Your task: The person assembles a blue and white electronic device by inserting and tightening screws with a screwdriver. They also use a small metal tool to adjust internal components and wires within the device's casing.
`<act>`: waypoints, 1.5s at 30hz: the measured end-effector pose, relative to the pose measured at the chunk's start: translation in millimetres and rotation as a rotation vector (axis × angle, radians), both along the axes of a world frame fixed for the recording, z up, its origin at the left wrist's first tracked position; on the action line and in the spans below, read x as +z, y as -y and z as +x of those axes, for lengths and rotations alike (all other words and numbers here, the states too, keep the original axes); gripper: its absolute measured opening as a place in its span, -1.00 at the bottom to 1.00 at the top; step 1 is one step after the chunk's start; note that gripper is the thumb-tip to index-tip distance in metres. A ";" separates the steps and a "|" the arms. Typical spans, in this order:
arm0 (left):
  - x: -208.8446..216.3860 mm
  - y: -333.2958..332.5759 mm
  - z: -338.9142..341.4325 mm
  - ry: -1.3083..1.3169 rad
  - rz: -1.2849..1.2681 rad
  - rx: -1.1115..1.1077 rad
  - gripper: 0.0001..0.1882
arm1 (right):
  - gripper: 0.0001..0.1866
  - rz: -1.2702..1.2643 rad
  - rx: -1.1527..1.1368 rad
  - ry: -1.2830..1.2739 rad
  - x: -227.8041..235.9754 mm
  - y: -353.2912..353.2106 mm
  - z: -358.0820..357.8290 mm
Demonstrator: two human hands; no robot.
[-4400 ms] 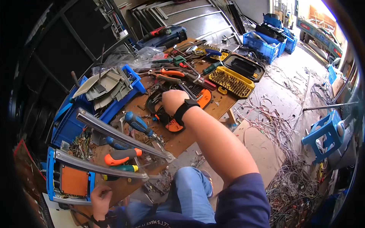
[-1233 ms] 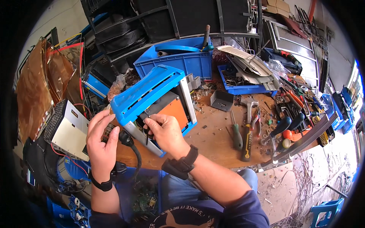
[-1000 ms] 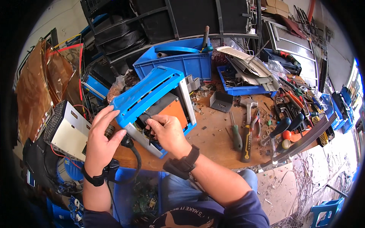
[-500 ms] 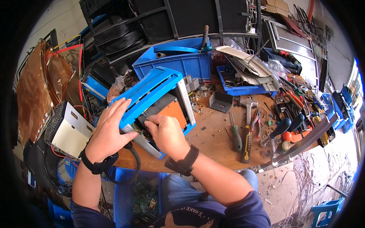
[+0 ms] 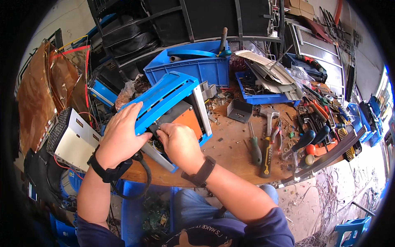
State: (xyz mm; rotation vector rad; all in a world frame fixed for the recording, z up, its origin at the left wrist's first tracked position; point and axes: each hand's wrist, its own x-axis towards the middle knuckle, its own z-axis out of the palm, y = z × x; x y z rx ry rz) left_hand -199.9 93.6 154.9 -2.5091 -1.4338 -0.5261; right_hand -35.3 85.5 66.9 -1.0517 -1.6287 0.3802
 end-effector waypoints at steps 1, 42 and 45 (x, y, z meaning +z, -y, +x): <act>-1.2 0.0 2.7 -0.005 0.026 0.014 -0.19 | -0.87 0.014 0.006 -0.017 -3.1 -1.5 -1.6; -20.9 -7.5 6.1 0.015 0.167 -0.030 -0.27 | -0.88 0.569 -0.356 0.954 41.9 -34.6 58.9; -20.3 -8.4 6.0 0.015 0.155 -0.022 -0.27 | -0.87 0.694 -0.290 1.114 55.0 -35.4 58.0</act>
